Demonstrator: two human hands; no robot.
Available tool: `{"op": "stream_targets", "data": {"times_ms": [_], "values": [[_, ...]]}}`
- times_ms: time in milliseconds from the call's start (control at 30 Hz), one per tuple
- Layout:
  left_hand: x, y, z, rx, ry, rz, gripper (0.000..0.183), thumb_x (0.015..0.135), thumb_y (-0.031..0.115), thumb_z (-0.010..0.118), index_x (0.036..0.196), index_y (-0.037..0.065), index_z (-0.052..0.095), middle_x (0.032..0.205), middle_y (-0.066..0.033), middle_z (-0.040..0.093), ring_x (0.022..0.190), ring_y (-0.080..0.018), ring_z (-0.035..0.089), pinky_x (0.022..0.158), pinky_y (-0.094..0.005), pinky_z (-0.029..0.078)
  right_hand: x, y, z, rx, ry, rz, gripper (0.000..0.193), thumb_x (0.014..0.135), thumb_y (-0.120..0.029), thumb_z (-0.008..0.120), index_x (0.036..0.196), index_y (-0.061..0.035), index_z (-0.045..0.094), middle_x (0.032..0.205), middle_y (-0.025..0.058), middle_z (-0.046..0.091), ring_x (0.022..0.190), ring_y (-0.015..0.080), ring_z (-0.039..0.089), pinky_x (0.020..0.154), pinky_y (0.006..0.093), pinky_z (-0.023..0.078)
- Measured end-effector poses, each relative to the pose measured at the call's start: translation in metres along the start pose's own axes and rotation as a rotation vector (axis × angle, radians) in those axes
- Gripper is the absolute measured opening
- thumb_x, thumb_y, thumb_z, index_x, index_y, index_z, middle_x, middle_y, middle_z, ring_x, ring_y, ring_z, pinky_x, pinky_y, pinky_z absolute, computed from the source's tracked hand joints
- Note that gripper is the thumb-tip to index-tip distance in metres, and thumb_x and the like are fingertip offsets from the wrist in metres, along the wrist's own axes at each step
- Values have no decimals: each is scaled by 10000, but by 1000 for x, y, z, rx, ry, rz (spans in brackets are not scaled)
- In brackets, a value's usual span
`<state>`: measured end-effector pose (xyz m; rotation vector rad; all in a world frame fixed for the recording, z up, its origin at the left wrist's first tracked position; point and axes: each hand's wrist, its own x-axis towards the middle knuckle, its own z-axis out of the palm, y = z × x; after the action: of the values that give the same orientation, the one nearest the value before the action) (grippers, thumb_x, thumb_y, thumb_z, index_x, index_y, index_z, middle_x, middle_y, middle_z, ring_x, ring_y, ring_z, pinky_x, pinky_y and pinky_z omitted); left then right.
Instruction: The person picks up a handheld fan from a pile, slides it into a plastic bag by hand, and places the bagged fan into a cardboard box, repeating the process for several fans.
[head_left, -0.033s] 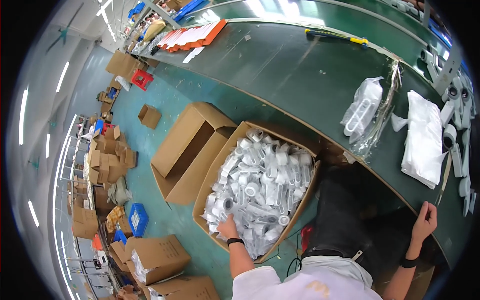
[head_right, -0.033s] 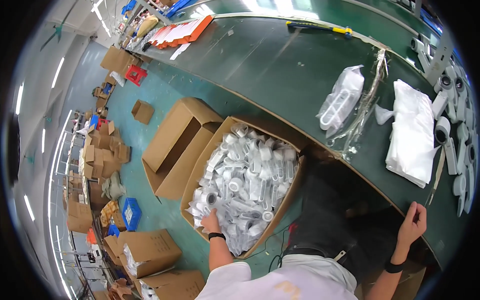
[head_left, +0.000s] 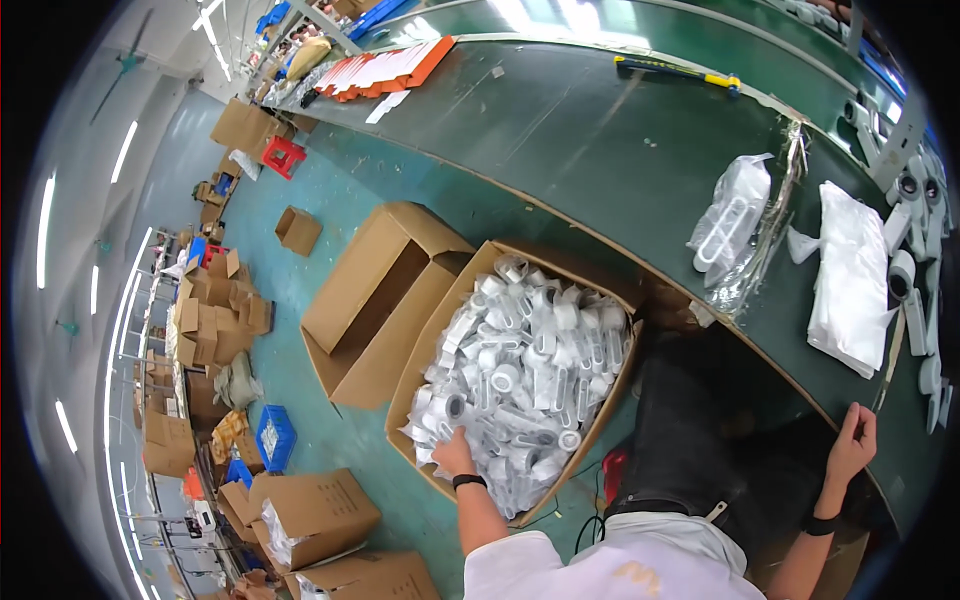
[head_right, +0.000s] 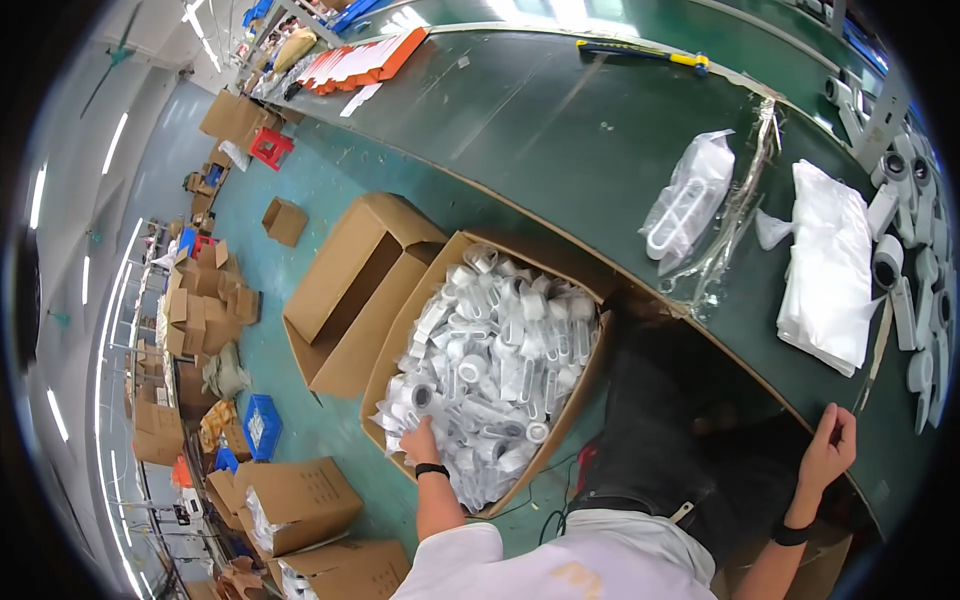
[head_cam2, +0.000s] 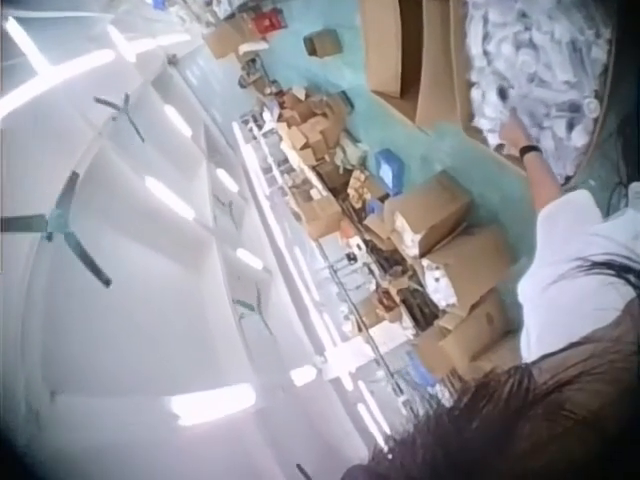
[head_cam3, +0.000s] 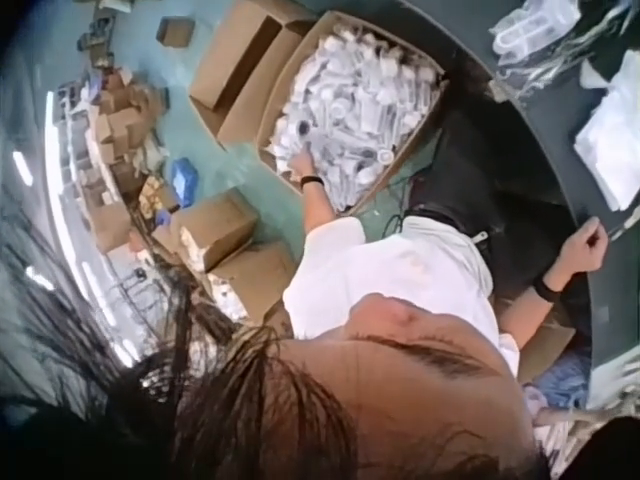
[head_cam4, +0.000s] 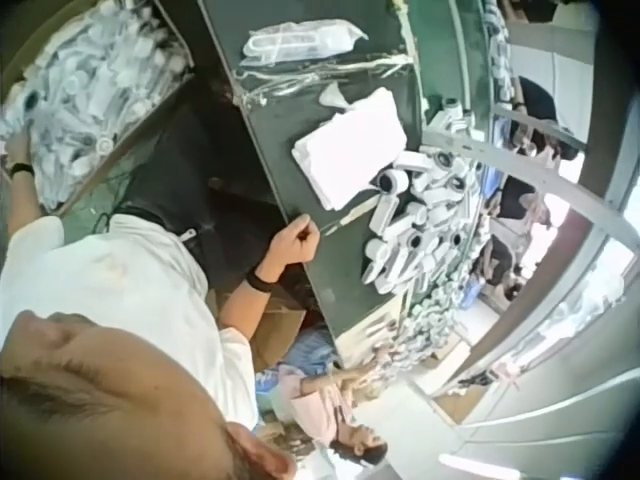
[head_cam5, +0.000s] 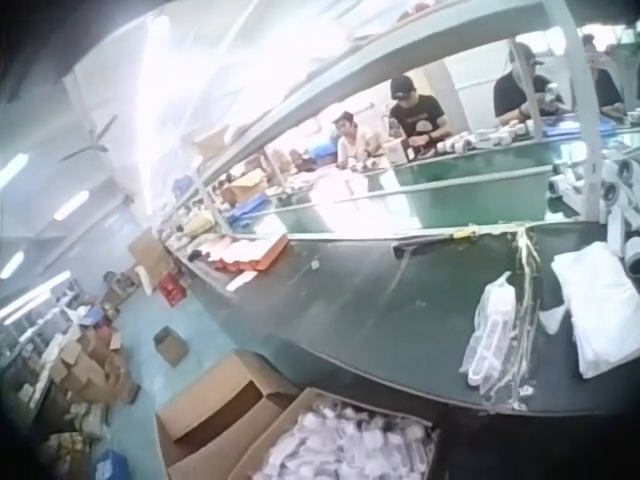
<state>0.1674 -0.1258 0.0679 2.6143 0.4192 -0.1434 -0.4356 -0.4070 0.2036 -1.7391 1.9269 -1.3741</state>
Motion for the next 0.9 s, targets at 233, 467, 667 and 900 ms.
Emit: {"op": "stream_targets", "data": {"times_ms": [233,467,667,900], "values": [[46,21,-5,137,-3,-34,819,670,493,724,1270,-41,565,1296,-263,494,1231,-475,434,1013,-536,388,7,15,-6,-92,66,-33,167,965,-156,613,910,1,610,781,-49,507,705,39,427,633,187,366],[193,-88,17,-180,-39,240,594,804,395,680,1097,-118,628,1005,-285,673,988,-407,635,885,-418,482,13,20,2,-60,27,-15,197,972,-183,606,931,9,619,803,-32,537,729,53,458,662,198,393],[132,-40,16,-22,-15,220,532,794,344,664,1095,-95,640,1071,-280,661,1017,-400,627,891,-422,478,9,26,-13,-114,47,15,225,969,-213,610,942,9,626,827,-17,575,762,64,487,699,212,417],[120,-23,-31,-174,97,231,469,788,281,651,1087,-80,640,1111,-256,649,1048,-371,610,921,-417,461,3,4,3,-72,63,-28,174,962,-171,616,924,-2,628,755,-52,518,672,35,422,594,188,351]]}}
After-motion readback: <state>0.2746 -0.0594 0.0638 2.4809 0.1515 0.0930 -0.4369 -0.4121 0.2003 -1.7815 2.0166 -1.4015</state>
